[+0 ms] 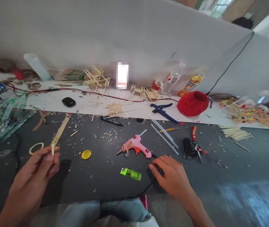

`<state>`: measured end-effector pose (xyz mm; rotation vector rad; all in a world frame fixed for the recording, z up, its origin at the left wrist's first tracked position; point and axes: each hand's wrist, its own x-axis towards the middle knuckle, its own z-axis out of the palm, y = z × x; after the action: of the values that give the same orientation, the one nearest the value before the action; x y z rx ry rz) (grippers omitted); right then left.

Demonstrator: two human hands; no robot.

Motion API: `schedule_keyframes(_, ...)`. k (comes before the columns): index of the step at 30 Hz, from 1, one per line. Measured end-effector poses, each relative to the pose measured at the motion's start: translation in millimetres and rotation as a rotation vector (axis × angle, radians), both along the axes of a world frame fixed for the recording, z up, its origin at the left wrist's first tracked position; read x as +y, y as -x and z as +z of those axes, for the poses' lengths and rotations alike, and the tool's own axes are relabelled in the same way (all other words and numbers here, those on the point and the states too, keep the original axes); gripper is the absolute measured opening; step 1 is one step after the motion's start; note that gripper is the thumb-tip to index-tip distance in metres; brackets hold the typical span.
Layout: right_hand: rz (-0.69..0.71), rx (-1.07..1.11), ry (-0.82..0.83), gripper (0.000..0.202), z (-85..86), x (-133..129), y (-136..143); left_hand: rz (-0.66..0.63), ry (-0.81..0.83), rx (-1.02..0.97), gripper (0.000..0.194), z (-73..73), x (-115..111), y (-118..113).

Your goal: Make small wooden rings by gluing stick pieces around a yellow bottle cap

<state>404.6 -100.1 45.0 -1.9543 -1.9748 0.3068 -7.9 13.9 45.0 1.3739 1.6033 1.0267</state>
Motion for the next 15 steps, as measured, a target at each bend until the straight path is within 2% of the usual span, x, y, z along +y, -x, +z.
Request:
schedule_keyframes(3, -0.115, -0.023, -0.026, 0.029, 3.6, 26.9, -38.7, 0.011, 0.084, -0.254, 0.057, -12.3, -16.7, -9.0)
schedule_keyframes(5, -0.192, -0.028, -0.044, 0.024, 12.7, 66.4, -72.7, 0.016, 0.127, -0.387, 0.061, -17.7, -23.7, -12.9)
schedule_keyframes(7, -0.199, -0.020, -0.031, 0.025, 25.3, 115.7, -102.1, 0.025, 0.156, -0.492, 0.058, -17.9, -30.8, -16.4)
schedule_keyframes(9, -0.213, -0.031, -0.024, 0.033, 38.2, 163.8, -121.9, 0.029, 0.183, -0.565, 0.054, -11.9, -39.6, -19.7)
schedule_keyframes(11, -0.226, -0.051, -0.006, 0.035, 48.5, 201.0, -132.5, 0.029, 0.209, -0.616, 0.050, -0.8, -50.3, -23.2)
schedule_keyframes(13, -0.241, -0.059, 0.012, 0.034, 54.3, 224.0, -137.1, 0.027, 0.224, -0.659, 0.044, 13.1, -61.7, -27.7)
schedule_keyframes(15, -0.265, -0.058, 0.008, 0.036, 55.8, 235.3, -139.2, 0.020, 0.234, -0.703, 0.039, 26.9, -72.0, -33.6)
